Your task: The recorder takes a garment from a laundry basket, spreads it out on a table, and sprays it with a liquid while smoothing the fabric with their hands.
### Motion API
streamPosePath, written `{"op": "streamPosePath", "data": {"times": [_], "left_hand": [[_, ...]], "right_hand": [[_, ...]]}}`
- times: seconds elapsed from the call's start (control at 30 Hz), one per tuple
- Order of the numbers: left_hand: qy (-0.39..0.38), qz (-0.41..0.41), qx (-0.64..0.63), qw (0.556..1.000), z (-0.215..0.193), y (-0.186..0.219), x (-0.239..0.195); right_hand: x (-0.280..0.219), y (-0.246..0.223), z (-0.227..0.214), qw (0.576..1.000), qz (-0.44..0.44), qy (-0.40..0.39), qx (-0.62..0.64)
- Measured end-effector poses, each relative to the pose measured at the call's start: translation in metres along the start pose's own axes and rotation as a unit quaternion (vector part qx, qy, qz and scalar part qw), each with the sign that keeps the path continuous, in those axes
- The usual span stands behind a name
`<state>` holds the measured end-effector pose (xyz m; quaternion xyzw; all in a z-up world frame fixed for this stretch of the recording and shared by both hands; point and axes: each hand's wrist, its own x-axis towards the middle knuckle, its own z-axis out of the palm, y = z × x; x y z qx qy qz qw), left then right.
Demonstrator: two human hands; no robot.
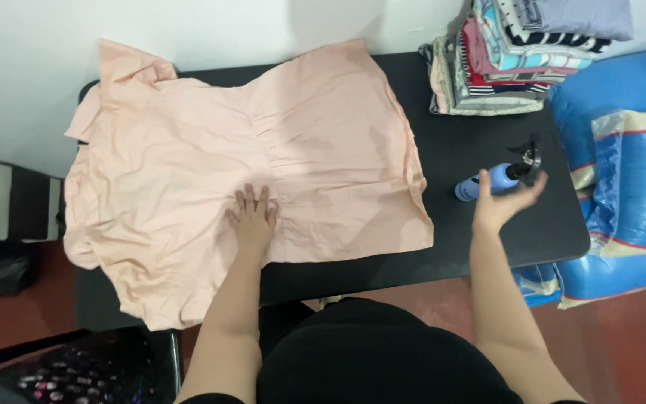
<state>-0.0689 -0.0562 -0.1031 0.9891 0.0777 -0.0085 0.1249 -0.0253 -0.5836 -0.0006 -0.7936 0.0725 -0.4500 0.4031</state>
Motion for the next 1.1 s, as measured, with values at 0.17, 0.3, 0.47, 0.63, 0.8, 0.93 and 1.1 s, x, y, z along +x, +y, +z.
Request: {"op": "streamPosePath", "data": {"times": [0.17,0.3,0.47,0.63,0.8,0.93,1.1], "left_hand": [[-0.046,-0.014,-0.001,0.999,-0.003,0.003,0.004],[0.001,-0.014,-0.054,0.998,-0.039,0.035,-0.023],[-0.187,0.247,0.078,0.948,-0.050,0.016,-0.064],[-0.188,0.206,0.116,0.953,-0.093,-0.065,-0.081],[-0.223,0.113,0.155,0.956,-0.125,-0.159,-0.110],[-0.172,-0.088,0.071,0.979,-0.130,-0.216,-0.139],[-0.137,-0.138,0.016,0.981,-0.117,-0.241,-0.144]], "right_hand": [[-0.049,-0.145,0.001,0.992,-0.030,0.012,-0.124],[-0.136,-0.111,0.029,0.949,0.081,-0.296,0.077],[-0.178,-0.116,0.059,0.720,-0.249,-0.608,-0.222],[-0.165,-0.102,0.061,0.685,-0.204,-0.635,-0.292],[-0.160,-0.090,0.062,0.652,-0.150,-0.675,-0.312],[-0.165,-0.066,0.051,0.698,-0.144,-0.618,-0.331],[-0.177,-0.032,0.024,0.778,-0.060,-0.534,-0.326]]}}
